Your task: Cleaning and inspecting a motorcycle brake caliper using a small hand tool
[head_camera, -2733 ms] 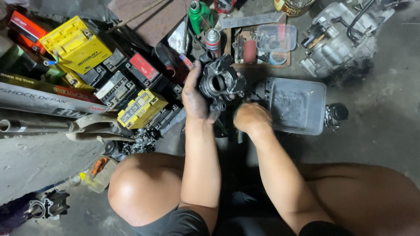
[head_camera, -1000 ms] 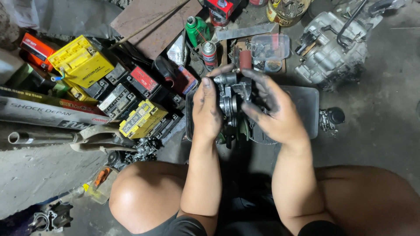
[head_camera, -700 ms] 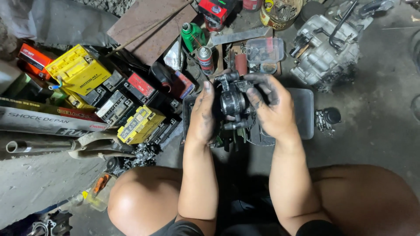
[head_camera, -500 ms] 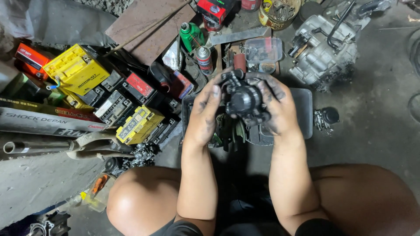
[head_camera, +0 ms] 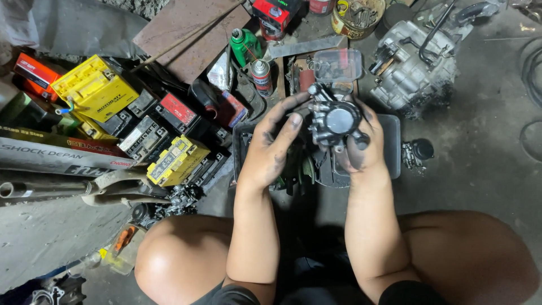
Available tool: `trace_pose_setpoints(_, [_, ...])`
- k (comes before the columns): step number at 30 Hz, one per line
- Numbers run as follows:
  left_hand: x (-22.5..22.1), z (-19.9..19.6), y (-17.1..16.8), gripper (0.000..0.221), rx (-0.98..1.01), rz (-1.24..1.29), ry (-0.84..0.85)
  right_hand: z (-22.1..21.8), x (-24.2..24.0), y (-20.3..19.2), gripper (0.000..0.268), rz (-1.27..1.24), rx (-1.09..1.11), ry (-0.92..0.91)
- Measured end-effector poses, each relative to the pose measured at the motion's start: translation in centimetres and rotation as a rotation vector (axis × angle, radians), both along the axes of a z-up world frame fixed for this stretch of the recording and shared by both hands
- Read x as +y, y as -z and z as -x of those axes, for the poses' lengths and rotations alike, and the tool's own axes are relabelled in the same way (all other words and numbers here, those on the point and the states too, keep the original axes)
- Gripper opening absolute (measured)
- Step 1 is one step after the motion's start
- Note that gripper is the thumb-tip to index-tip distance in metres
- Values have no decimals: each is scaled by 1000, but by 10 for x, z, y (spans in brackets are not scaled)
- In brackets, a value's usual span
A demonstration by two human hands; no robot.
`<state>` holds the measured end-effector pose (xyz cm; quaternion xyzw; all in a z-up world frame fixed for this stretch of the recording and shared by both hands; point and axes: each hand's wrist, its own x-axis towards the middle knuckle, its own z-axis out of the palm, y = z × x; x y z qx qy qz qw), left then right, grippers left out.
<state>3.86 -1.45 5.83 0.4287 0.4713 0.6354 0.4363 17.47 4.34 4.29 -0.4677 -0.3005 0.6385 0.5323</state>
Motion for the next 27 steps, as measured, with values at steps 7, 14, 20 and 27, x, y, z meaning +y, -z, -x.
trace_pose_setpoints(7, [0,-7,-16,80,82,238,-54,-8,6,-4,27,-672,-424,-232])
trace_pose_setpoints(14, [1,-9,-4,85,-54,356,-133,-14,-1,-13,35,-787,-526,-299])
trace_pose_setpoints(20, [10,-11,15,46,-656,300,-424,-14,-2,-25,27,-756,-491,-306])
trace_pose_setpoints(27, [13,-1,30,36,-974,113,-508,-22,1,-14,18,-637,-468,-289])
